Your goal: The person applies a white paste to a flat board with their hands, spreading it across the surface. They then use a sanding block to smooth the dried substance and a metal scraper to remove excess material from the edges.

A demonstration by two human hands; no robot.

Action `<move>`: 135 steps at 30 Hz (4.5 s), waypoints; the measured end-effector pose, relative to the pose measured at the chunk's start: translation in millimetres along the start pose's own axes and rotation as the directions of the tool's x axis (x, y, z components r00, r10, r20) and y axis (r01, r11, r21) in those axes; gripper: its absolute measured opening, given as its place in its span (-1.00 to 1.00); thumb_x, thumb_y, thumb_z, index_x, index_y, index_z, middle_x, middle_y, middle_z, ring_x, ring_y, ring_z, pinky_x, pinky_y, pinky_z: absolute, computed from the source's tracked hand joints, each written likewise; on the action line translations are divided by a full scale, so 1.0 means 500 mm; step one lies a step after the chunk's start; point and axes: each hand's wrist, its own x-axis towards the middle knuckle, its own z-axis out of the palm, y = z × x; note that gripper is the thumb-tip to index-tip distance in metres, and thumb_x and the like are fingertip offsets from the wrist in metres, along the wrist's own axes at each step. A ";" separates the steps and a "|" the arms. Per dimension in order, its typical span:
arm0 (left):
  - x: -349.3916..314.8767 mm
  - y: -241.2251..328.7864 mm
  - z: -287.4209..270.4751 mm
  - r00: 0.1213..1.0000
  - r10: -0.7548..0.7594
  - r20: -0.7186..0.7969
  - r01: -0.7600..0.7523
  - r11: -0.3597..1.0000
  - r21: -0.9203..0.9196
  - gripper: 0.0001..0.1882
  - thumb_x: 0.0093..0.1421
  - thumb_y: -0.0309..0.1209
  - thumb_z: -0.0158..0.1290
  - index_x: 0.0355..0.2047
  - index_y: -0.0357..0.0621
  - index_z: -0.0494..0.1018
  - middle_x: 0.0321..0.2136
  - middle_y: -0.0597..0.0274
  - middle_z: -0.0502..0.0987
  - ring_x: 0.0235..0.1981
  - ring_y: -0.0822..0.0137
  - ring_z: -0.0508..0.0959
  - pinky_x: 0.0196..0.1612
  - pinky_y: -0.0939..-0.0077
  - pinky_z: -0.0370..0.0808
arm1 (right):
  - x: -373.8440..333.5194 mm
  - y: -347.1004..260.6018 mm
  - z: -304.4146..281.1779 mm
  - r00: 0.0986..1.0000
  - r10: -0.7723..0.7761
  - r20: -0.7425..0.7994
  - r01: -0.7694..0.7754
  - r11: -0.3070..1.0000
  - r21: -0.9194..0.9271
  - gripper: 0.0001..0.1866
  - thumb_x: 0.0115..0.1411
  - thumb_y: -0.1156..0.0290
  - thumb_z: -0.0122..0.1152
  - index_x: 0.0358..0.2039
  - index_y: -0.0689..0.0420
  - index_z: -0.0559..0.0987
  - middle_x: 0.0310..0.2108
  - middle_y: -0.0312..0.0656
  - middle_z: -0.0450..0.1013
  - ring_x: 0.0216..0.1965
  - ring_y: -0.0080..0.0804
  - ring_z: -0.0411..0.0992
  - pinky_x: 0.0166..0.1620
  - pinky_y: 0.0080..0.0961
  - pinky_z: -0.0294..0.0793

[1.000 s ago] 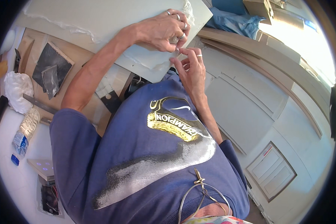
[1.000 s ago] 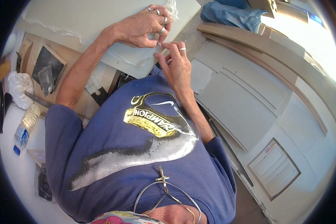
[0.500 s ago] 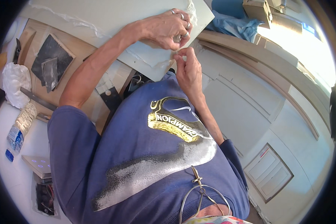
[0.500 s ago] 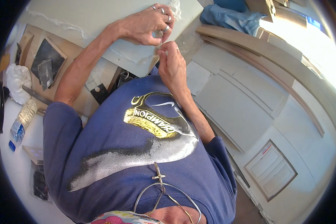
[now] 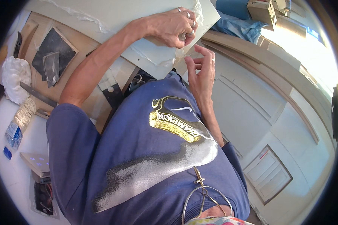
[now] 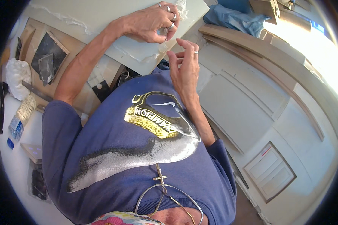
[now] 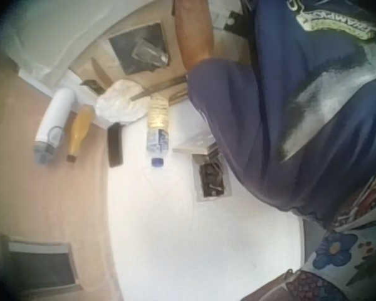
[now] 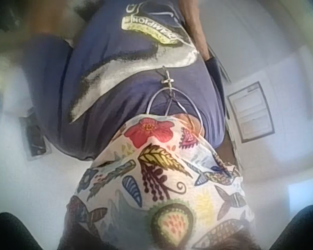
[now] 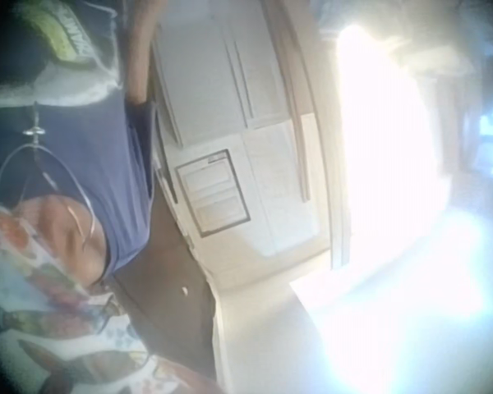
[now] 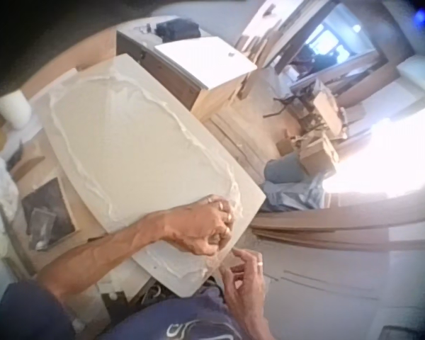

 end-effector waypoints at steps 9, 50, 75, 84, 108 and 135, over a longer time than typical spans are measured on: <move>-0.002 0.010 -0.009 1.000 -0.015 -0.011 0.016 1.000 0.019 -0.91 -0.02 -0.37 0.18 -0.53 -0.08 0.63 -0.23 0.28 0.64 0.16 0.31 0.50 0.43 0.25 0.23 | -0.003 0.028 0.028 0.992 -0.100 0.081 0.114 0.974 -0.196 -0.82 0.31 0.44 0.30 -0.13 0.14 0.50 -0.13 -0.16 0.47 -0.38 -0.15 0.57 -0.35 -0.20 0.55; 0.012 -0.008 -0.024 0.991 -0.061 -0.121 0.021 0.951 -0.308 -0.75 0.15 -0.44 0.14 -0.20 -0.28 0.69 -0.25 -0.10 0.67 -0.07 -0.01 0.60 0.11 0.19 0.50 | 0.006 -0.027 0.005 0.983 -0.069 0.171 0.069 0.998 0.005 -0.61 0.13 0.52 0.45 -0.03 0.09 0.55 0.05 -0.11 0.37 -0.16 -0.30 0.56 -0.16 -0.33 0.60; 0.025 -0.011 -0.010 0.861 -0.170 -0.479 0.200 0.980 0.012 -0.80 0.25 -0.49 0.04 -0.20 -0.30 0.61 -0.16 -0.13 0.65 -0.03 -0.09 0.61 0.15 0.07 0.47 | 0.099 -0.026 0.059 0.854 -0.438 0.280 0.425 0.899 0.108 -0.86 0.28 0.48 0.29 -0.24 0.16 0.48 -0.22 -0.07 0.50 -0.26 0.03 0.56 -0.21 -0.11 0.55; -0.001 -0.010 -0.019 0.849 -0.284 -0.446 0.299 0.954 -0.038 -0.79 0.23 -0.53 0.07 -0.15 -0.14 0.60 -0.29 0.14 0.62 -0.14 0.12 0.58 0.10 0.19 0.48 | 0.135 -0.010 -0.042 0.820 -0.534 0.205 0.560 0.823 -0.098 -0.56 0.21 0.43 0.37 0.12 -0.06 0.59 -0.10 -0.29 0.52 -0.06 -0.15 0.51 -0.02 -0.15 0.51; -0.217 -0.023 -0.056 0.596 -0.467 -0.653 0.457 0.866 -0.202 -0.82 0.37 -0.53 0.03 -0.08 -0.20 0.57 -0.17 0.21 0.61 -0.08 0.36 0.60 0.06 0.46 0.50 | 0.261 0.107 0.023 0.666 -0.738 0.111 0.744 0.644 -0.180 -0.67 0.22 0.47 0.33 0.01 -0.05 0.68 0.00 -0.27 0.53 -0.01 -0.19 0.52 0.04 -0.18 0.49; -0.270 0.102 0.158 0.277 -0.264 -0.924 0.899 0.411 0.152 -0.83 0.26 -0.40 0.20 -0.13 0.03 0.62 -0.09 0.29 0.60 0.01 0.13 0.55 0.12 0.10 0.38 | 0.325 0.039 0.195 0.348 -0.905 0.247 0.932 0.363 0.016 -0.83 0.22 0.26 0.39 -0.17 -0.14 0.74 -0.07 -0.43 0.57 0.05 -0.34 0.45 0.26 -0.05 0.24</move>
